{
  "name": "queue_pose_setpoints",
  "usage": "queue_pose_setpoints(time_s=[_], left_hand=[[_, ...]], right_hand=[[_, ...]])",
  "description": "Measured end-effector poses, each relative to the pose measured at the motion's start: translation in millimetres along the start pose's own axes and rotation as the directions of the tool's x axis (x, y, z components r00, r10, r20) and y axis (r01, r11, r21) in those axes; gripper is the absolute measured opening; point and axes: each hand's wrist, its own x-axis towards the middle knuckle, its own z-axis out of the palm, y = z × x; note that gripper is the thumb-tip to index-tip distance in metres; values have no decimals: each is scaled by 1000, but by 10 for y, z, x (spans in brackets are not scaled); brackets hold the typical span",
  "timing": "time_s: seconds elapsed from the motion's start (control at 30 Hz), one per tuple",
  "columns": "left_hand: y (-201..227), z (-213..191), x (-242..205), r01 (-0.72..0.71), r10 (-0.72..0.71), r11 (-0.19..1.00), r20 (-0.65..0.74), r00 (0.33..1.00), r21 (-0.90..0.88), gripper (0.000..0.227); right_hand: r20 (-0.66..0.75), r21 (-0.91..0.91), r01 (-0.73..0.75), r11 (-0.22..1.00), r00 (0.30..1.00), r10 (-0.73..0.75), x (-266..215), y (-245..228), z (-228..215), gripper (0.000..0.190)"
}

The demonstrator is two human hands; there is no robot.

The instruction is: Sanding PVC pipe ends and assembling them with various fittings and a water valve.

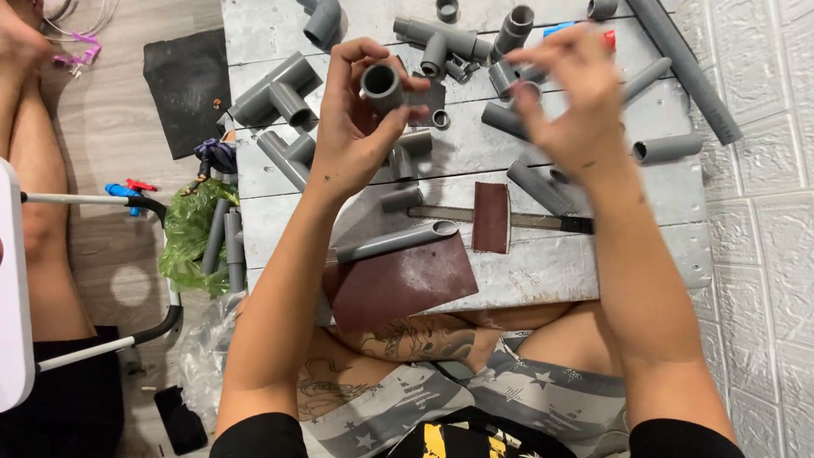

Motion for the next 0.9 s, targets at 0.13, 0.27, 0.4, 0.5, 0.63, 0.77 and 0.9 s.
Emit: queue_pose_setpoints(time_s=[0.13,0.27,0.4,0.5,0.63,0.77,0.9], left_hand=[[83,180,-32,75,-59,955,-62,996,288,35],[-4,317,-100,69,-76,966,16,997,248,45],[31,337,-103,55,-80,969,95,992,241,54],[174,141,2,-58,16,878,91,996,476,47],[328,-8,-51,46,-12,659,-51,999,751,39],[266,-25,-80,-92,-15,418,108,994,904,23],[49,40,-145,-162,-68,168,175,982,972,23]], right_hand=[[128,250,25,968,990,-58,-32,-318,251,44],[76,280,40,959,995,-63,-29,-527,290,59],[33,265,71,962,996,-82,-47,-508,278,50],[109,200,83,976,988,-107,-22,-375,232,53],[153,171,77,982,983,-103,25,-318,81,45],[211,196,82,977,970,-124,-8,-251,103,47],[221,223,47,974,970,-97,-46,-184,167,49]])
